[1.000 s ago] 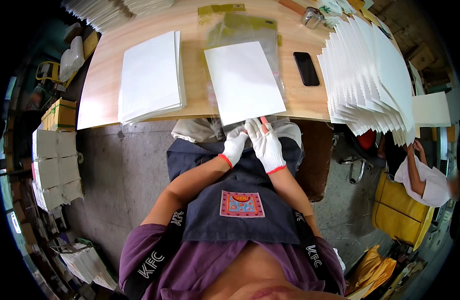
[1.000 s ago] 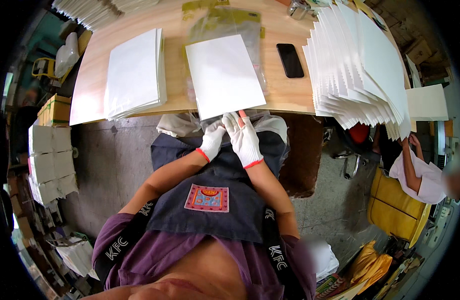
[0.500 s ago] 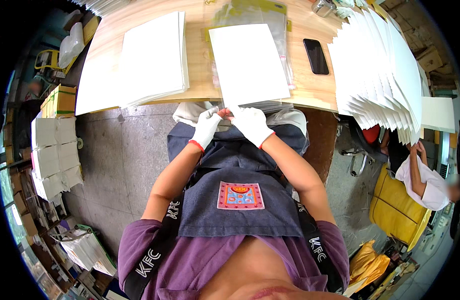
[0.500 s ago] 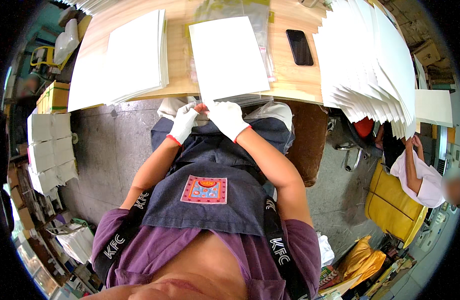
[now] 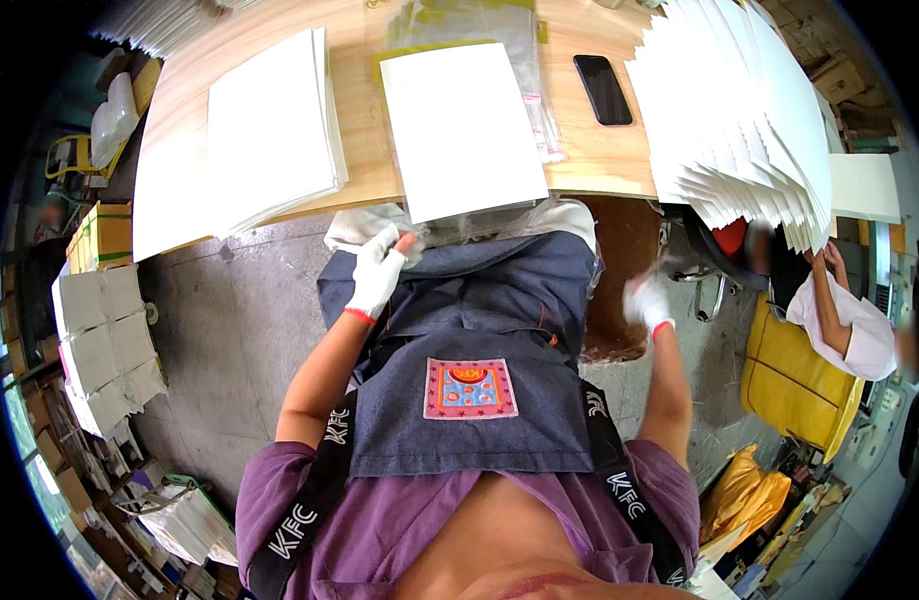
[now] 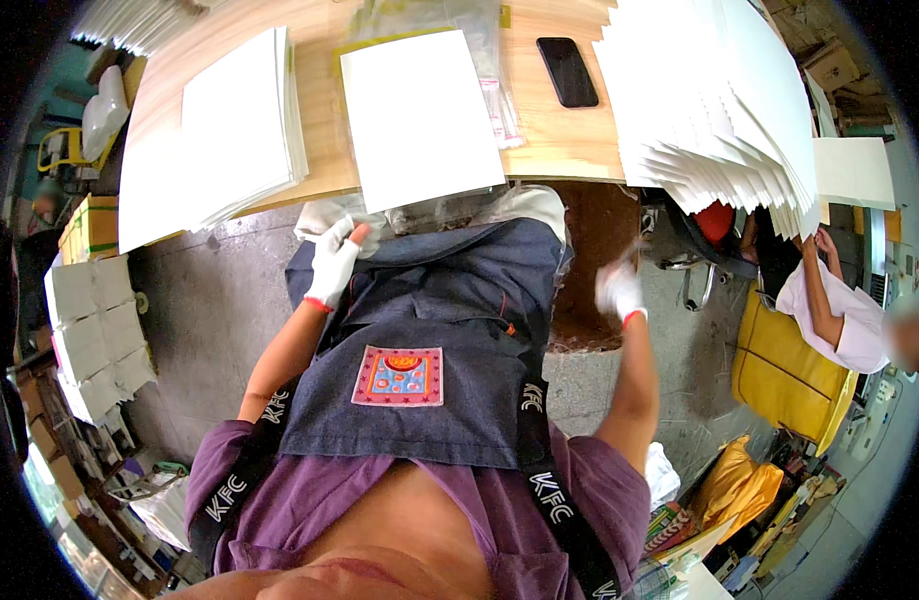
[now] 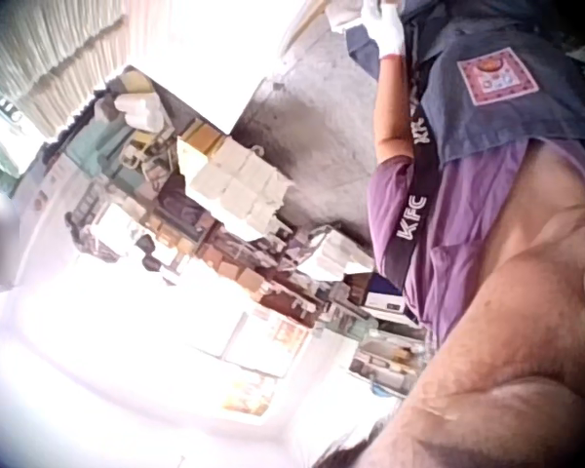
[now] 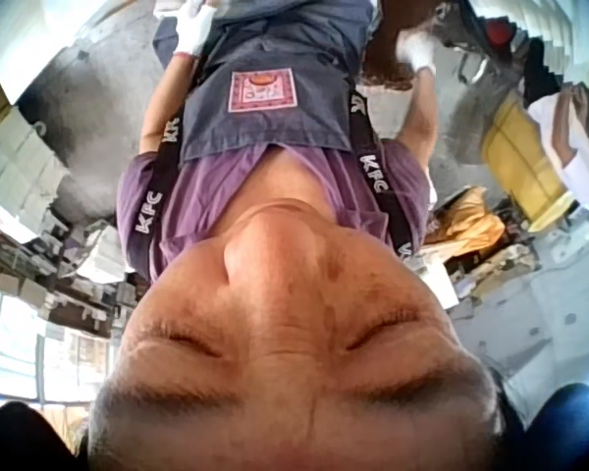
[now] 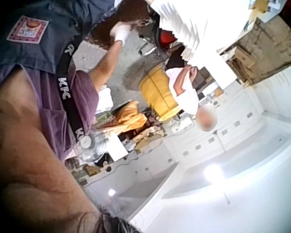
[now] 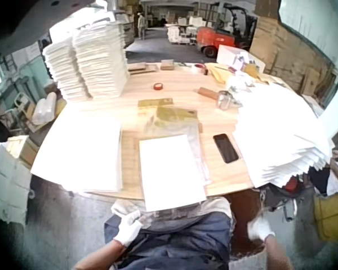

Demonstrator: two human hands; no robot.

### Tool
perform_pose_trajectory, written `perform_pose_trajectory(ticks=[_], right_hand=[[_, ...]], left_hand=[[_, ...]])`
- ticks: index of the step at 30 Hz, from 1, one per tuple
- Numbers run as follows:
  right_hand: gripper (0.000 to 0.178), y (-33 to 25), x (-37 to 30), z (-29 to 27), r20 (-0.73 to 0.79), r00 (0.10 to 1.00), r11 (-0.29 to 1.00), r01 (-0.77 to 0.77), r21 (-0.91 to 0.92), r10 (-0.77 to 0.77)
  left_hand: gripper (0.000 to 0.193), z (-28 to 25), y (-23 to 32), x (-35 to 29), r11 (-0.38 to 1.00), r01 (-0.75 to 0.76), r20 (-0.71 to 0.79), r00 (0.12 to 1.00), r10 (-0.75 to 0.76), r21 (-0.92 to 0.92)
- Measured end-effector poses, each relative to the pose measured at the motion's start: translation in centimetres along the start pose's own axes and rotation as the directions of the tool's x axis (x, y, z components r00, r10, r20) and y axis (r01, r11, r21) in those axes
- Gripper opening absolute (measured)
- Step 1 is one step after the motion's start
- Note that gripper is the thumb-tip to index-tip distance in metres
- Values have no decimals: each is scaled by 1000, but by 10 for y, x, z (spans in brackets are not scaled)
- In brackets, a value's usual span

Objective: The person picks up white sheets of paper from a stack on the table and places them into clear plastic bags. They fold the top of the bags to seal them and place the finished packages onto a pile on the left side of the table.

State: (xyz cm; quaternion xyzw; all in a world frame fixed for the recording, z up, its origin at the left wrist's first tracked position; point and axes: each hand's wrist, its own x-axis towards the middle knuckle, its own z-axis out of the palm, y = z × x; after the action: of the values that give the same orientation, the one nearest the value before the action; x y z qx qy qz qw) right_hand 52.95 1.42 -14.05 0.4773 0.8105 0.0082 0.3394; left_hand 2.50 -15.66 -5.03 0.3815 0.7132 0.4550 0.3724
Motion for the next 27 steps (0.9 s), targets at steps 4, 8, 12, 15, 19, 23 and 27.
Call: perform_pose_trajectory(ticks=[4,8,12,15,19,23,27], right_hand=[[31,6,-63,-4,404,867,955,287,72,-291],[29,-59,-25,-139,-314,945,814,115,569,86],[34,-124,-5,-234,-849,511,758,604,244,-135],[28,-143,20,-245,-878,438,756,636,153,-191],[21,-142,36,-230,-801,598,573,665,479,-24],[22,-153,30,-230,-603,758,515,424,745,248],[19,-159,14,-241,-610,696,424,456,782,378]], left_hand=[[16,-18,-7,-17,622,-579,122,776,618,527],[28,-3,15,-7,522,-574,123,738,664,631],[32,2,28,16,535,-523,186,808,559,664],[27,-3,-2,30,486,-616,173,711,681,620],[9,4,-6,15,865,-326,-111,913,393,381],[17,16,-14,13,981,-42,-299,954,-17,-190],[22,9,0,15,665,136,-79,956,-282,-735]])
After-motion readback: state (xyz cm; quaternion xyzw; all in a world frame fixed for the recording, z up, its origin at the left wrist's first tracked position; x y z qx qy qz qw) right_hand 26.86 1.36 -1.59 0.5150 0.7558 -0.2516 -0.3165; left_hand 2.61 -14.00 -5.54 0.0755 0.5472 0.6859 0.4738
